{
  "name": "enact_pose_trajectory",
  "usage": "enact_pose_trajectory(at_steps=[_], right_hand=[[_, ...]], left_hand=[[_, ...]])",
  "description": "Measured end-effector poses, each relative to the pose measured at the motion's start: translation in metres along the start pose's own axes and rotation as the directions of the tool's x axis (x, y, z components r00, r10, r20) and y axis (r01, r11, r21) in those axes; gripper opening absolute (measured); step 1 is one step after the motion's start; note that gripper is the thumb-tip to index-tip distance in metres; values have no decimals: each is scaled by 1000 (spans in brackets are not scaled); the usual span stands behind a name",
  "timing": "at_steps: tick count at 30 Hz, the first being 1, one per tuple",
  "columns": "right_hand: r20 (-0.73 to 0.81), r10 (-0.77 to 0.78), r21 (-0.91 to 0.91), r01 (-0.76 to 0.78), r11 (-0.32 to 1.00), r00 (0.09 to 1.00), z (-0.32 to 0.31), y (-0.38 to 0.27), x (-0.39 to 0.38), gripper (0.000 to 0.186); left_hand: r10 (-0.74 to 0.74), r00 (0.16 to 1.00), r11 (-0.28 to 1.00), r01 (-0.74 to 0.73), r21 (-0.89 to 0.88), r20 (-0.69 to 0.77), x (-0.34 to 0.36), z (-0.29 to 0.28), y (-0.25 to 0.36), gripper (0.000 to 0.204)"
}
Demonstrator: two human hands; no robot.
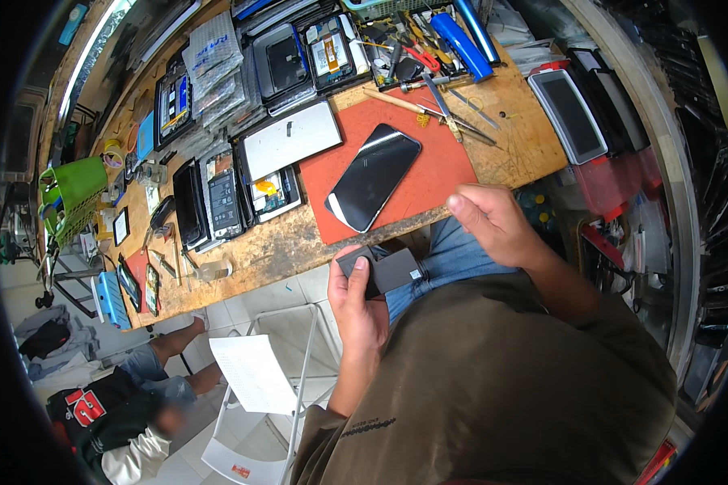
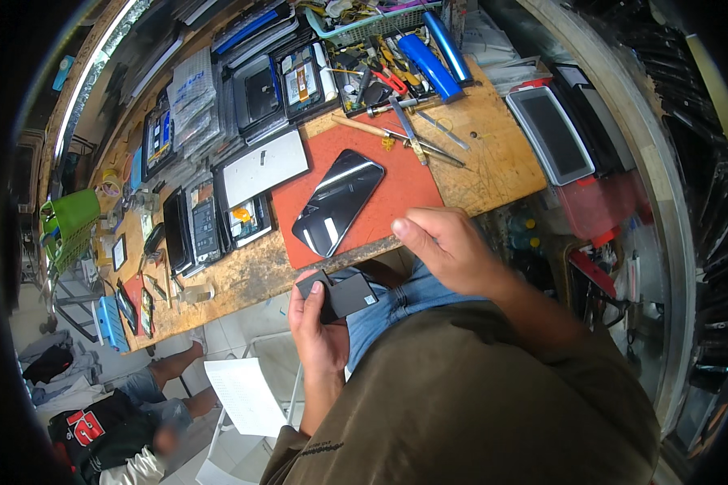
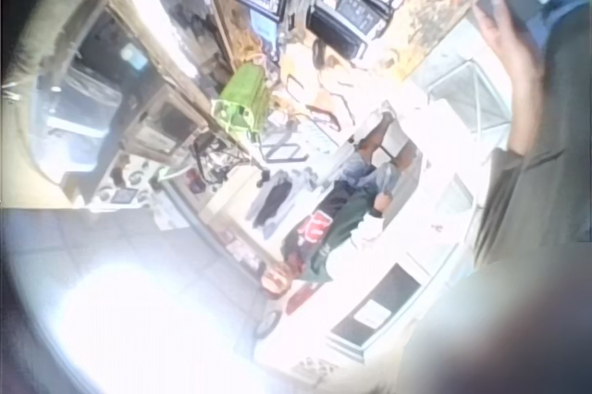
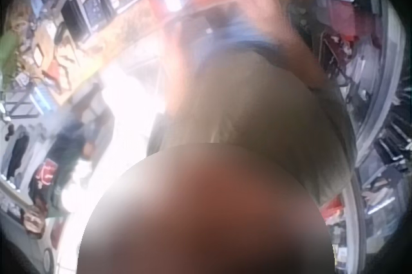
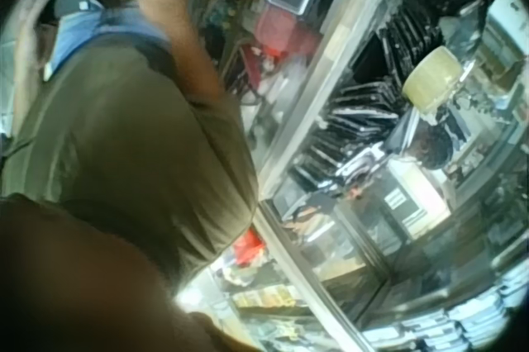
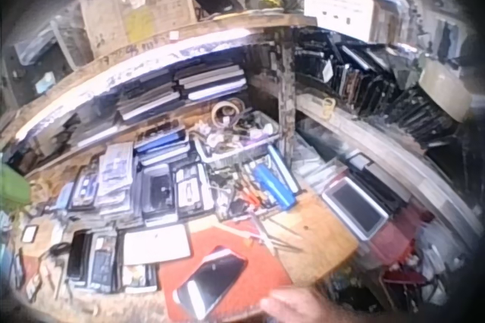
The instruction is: The person disassembles a smartphone using a screwdriver and pry tool, removes the back cover, and replaces the battery. They then reassemble the phone, secure the screws, and test the device by turning it on.
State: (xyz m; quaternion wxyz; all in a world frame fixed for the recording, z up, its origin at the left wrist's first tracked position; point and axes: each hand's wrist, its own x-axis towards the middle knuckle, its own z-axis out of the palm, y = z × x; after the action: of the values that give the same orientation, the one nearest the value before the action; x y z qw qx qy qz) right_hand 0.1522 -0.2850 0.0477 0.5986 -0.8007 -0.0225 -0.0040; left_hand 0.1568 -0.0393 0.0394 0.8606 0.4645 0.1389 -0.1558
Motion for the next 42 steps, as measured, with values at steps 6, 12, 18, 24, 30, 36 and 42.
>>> enact_pose_trajectory(at_steps=[6,12,18,24,30,36,42], right_hand=[[168,-296,-337,337,879,940,11,-15,-22,67],[151,-365,-436,393,810,919,19,-16,-18,65],[81,-621,-524,563,639,780,25,-19,-18,44],[39,-605,-470,549,691,796,24,-19,-18,45],[48,-442,-356,429,830,896,24,-13,-16,65],[11,-373,-394,347,851,928,0,0,-22,61],[-316,-244,-318,140,938,917,-37,23,-15,57]], left_hand=[[68,996,982,-76,175,53,8,10,-8,21],[204,976,927,-219,306,81,8,24,-5,22],[345,937,830,-334,447,60,8,27,8,22],[383,921,816,-373,442,70,15,26,11,22],[200,973,900,-229,370,117,17,27,10,23],[336,852,373,-512,774,401,33,32,23,34],[280,801,-243,-474,846,529,76,15,42,78]])
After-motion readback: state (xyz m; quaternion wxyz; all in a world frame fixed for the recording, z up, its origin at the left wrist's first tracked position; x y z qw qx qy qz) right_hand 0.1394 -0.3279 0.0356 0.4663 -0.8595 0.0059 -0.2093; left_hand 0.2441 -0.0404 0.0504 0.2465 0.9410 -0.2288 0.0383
